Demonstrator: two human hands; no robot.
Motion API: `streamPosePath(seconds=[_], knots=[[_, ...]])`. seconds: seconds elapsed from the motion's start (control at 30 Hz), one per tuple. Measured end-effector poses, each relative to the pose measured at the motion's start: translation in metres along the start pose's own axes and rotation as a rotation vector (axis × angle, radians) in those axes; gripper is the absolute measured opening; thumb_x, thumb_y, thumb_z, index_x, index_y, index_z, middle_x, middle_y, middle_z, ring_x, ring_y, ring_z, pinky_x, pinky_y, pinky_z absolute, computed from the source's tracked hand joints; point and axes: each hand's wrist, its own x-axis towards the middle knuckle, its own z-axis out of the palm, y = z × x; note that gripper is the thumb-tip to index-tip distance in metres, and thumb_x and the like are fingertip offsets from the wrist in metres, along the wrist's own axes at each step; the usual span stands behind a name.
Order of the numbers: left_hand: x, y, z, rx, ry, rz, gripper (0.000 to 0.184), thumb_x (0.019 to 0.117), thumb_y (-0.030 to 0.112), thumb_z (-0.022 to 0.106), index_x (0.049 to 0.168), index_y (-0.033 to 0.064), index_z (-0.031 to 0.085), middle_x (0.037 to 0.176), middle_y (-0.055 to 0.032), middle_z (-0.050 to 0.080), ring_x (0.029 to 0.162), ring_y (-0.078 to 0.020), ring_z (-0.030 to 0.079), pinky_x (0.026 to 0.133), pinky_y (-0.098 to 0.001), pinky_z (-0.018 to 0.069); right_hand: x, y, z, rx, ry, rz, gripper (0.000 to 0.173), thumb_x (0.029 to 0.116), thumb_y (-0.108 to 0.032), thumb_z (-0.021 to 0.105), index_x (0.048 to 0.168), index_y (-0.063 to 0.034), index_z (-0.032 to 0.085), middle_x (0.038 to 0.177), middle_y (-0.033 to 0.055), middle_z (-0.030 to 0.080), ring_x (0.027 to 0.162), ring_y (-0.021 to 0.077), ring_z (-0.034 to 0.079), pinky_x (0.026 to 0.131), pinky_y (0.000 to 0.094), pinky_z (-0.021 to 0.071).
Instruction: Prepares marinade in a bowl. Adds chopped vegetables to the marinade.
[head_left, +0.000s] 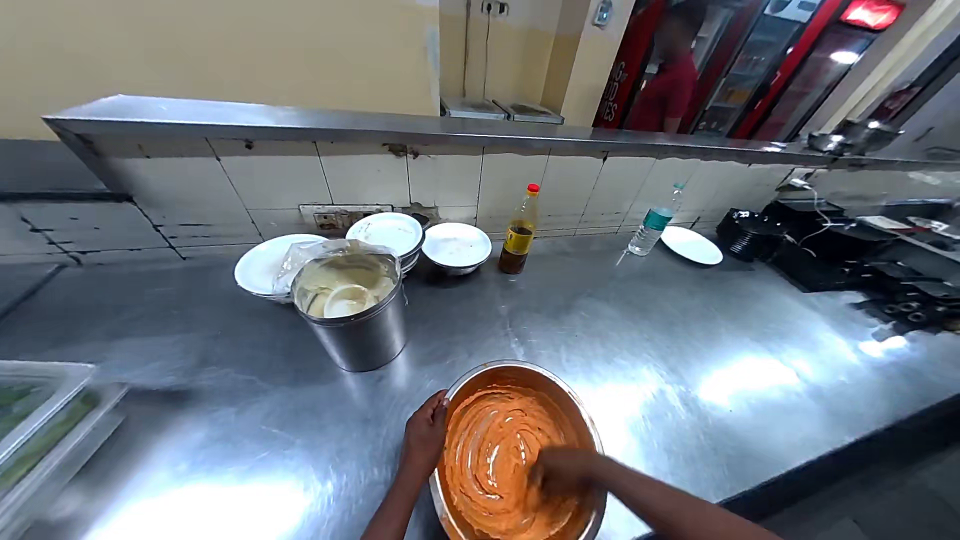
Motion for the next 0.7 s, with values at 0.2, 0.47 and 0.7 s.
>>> streamPosePath(seconds=[0.2,0.47,0.7], knots=[[0.003,0.008,0.004,0.056,0.029,-0.045,0.036,0.1100,0.015,0.042,0.136,-0.0016,0.062,0.126,-0.0202,0.068,0.120,-0.0278,0.065,0.107,-0.0437,0.0462,0.039,-0.041,0.029,0.220,0.161,-0.151,0.040,0.1046,-0.010,0.052,0.139,0.0108,0.056,0.150,0.0318,0.049,0.144,0.0443,0.043,0.123,0.0559,0.0287],[0.004,0.009,0.003,0.049,0.021,-0.023,0.037,0.1102,0.015,0.041,0.138,-0.0028,0.060,0.129,-0.0212,0.067,0.122,-0.0280,0.064,0.109,-0.0430,0.0452,0.048,-0.011,-0.011,0.114,0.290,0.001,0.040,0.1032,-0.009,0.057,0.139,0.0084,0.056,0.150,0.0293,0.050,0.145,0.0422,0.043,0.122,0.0539,0.0305],[0.003,0.006,0.002,0.023,0.003,0.003,0.036,0.1095,0.014,0.043,0.136,-0.0026,0.061,0.125,-0.0201,0.069,0.118,-0.0256,0.066,0.106,-0.0405,0.0475,0.015,0.010,-0.030,-0.032,0.110,0.111,0.028,0.1004,-0.008,0.060,0.122,0.0071,0.068,0.121,0.0312,0.067,0.117,0.0458,0.063,0.103,0.0629,0.0451]])
